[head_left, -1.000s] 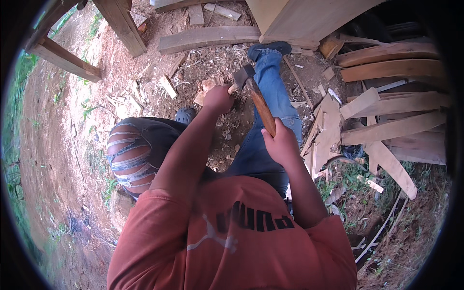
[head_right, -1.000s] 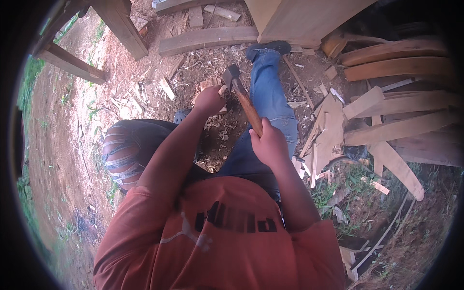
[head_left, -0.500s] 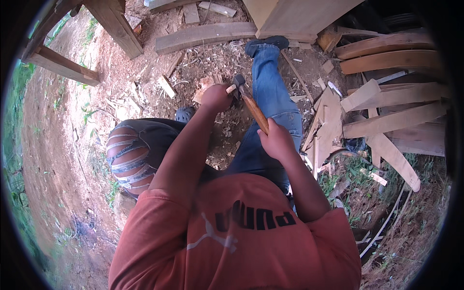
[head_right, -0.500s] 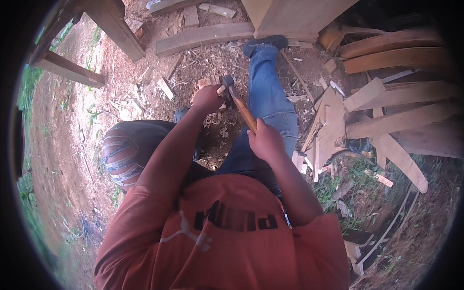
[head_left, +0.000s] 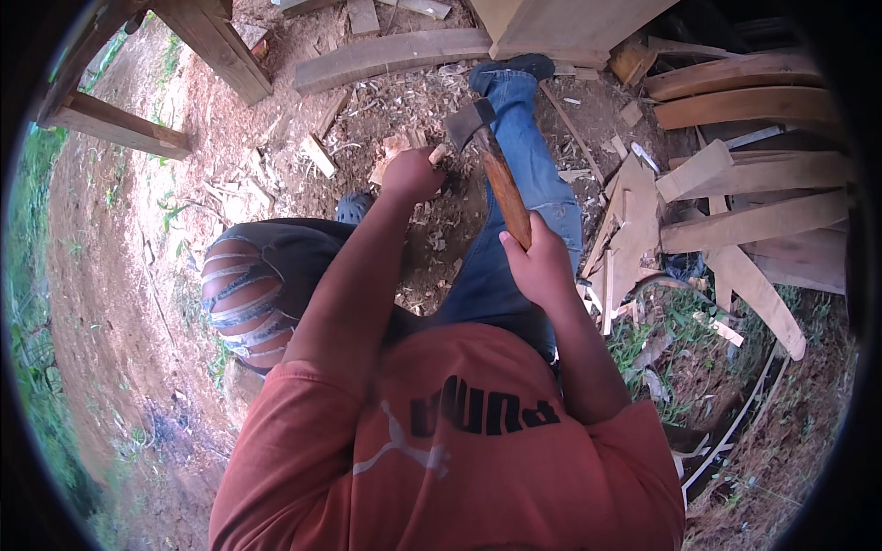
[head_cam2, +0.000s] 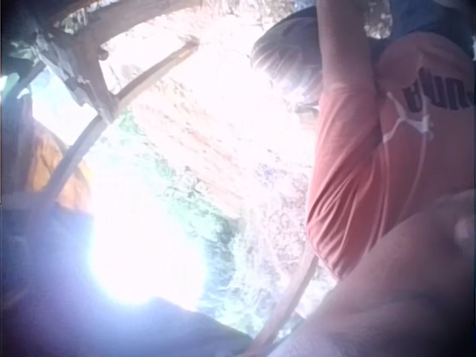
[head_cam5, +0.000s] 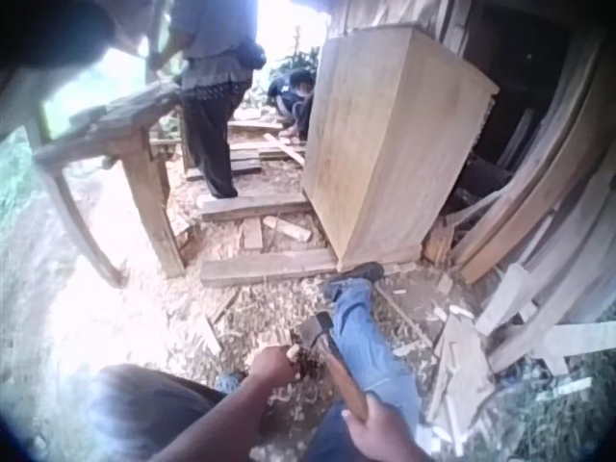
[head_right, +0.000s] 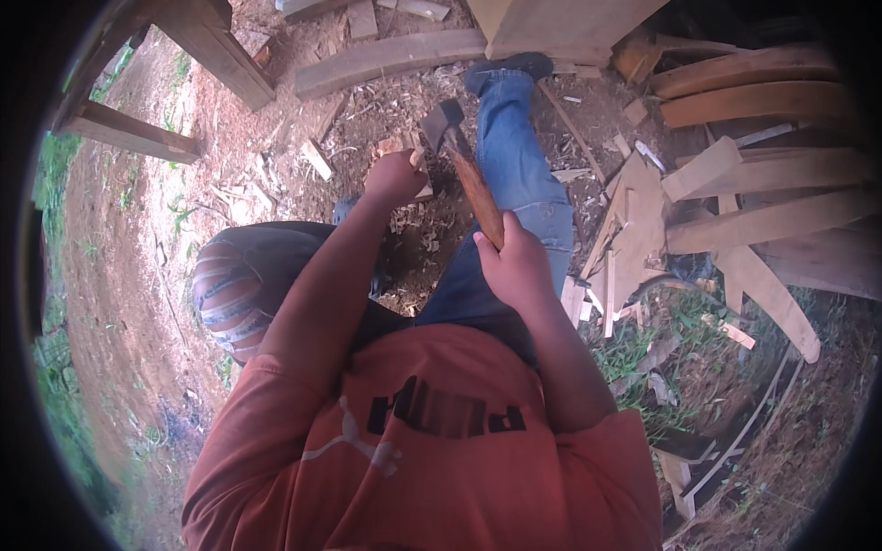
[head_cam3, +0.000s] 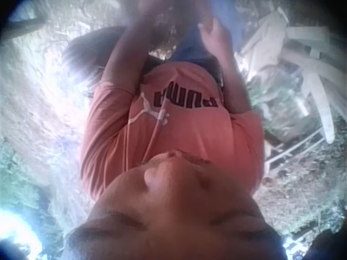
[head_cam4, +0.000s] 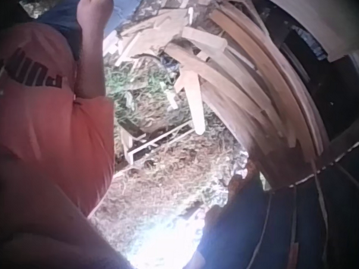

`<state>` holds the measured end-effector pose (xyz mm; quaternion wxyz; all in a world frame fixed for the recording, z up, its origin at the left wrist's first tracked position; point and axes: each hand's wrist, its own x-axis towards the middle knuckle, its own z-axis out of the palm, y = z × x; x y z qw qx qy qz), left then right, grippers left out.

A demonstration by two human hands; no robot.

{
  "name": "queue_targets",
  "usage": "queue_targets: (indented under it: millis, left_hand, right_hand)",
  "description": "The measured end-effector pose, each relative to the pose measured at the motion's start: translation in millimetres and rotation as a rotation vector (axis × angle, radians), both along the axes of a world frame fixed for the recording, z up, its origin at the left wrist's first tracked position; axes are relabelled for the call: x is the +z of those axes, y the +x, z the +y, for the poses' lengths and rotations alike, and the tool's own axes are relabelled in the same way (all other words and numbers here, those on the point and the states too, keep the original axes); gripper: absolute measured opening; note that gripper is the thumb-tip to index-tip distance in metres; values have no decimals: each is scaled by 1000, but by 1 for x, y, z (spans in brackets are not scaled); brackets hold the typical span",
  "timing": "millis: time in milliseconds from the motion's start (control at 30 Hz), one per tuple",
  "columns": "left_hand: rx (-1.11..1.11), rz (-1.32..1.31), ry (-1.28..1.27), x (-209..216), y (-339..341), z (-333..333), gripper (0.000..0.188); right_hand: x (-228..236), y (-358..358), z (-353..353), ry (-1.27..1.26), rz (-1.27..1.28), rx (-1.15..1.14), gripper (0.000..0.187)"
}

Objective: The person squats on the ground and repeatedly hammers a small wooden piece held in the left hand. The person occasionally inspects the wood and adjusts its position before continuing to hammer.

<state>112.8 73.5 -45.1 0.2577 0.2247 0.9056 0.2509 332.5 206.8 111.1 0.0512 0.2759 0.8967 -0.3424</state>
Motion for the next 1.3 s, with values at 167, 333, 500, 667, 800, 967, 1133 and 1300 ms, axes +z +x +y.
queue_targets:
  millis: [167,333,500,667,800,967,1133,1300]
  left_hand:
    - [43,18,56,-3,-3,-7,41]
    - [102,-29,34,4,-3,-4,43]
    - [81,-4,-1,-12,-7,-3,47]
    - [90,-38,-17,-13,-6,-3,49]
    - [58,-30,-30,-4,-5,-2,48]
    - [59,-39,-45,-1,-5,-3,48]
    - [23,-42,-45,6,-3,-2,46]
    - [39,-41,-26,8,-2,-4,44]
  right_hand:
    - [-5,-6,-8,-37,28,45,44]
    - [-14,-12,-9,-29,79,21,41]
    - [-7,-15,-10,-14,21,55,41]
    - [-1,-15,-12,27,-35,81,47]
    - [-2,-14,-11,71,-2,88,45]
    - [0,-13,-10,130,40,123,34]
    - [0,-12,-8,136,26,120,37]
    - [2,-12,-10,144,6,122,38]
